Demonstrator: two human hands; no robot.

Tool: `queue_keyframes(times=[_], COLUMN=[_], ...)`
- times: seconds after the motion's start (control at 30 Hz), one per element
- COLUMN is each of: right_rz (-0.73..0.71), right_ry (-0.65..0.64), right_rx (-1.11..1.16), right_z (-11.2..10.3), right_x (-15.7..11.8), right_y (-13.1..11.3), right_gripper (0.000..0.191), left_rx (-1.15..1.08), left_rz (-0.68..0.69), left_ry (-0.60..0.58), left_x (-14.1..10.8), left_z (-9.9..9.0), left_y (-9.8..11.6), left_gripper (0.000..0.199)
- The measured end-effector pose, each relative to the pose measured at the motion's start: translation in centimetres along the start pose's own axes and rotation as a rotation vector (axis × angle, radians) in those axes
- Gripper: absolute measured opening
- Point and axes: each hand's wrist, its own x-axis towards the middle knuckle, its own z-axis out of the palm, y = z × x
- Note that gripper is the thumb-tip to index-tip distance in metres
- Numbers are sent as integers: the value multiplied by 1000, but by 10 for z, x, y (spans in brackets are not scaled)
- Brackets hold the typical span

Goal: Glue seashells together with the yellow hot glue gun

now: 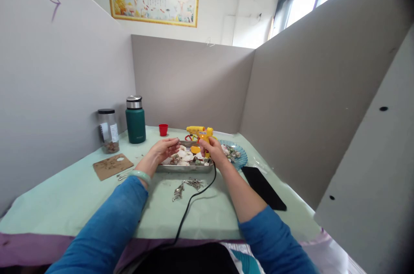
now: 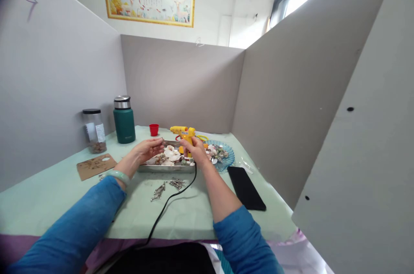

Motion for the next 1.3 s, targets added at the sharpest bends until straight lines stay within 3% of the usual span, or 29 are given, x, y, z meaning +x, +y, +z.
queue_keyframes(times=[0.23,0.4,0.8,1.3], right_rz=[36,58,90,117], right_ry=[-90,-117,-174,-164], right_rx=[-15,-27,-182,-230], right_z=[3,5,5,7], right_x=[-5,-6,-8,-8], right_y=[-3,-2,-1,-1], right_gripper=[32,34,33,31], left_rx=[-55,-24,-15,30], left_rz=[26,33,85,129], left_ry=[1,-69,-51,-27], left_x=[0,-1,6,1], left_z=[1,0,-8,-3], left_y=[1,1,-2,0], left_gripper=[7,5,12,12])
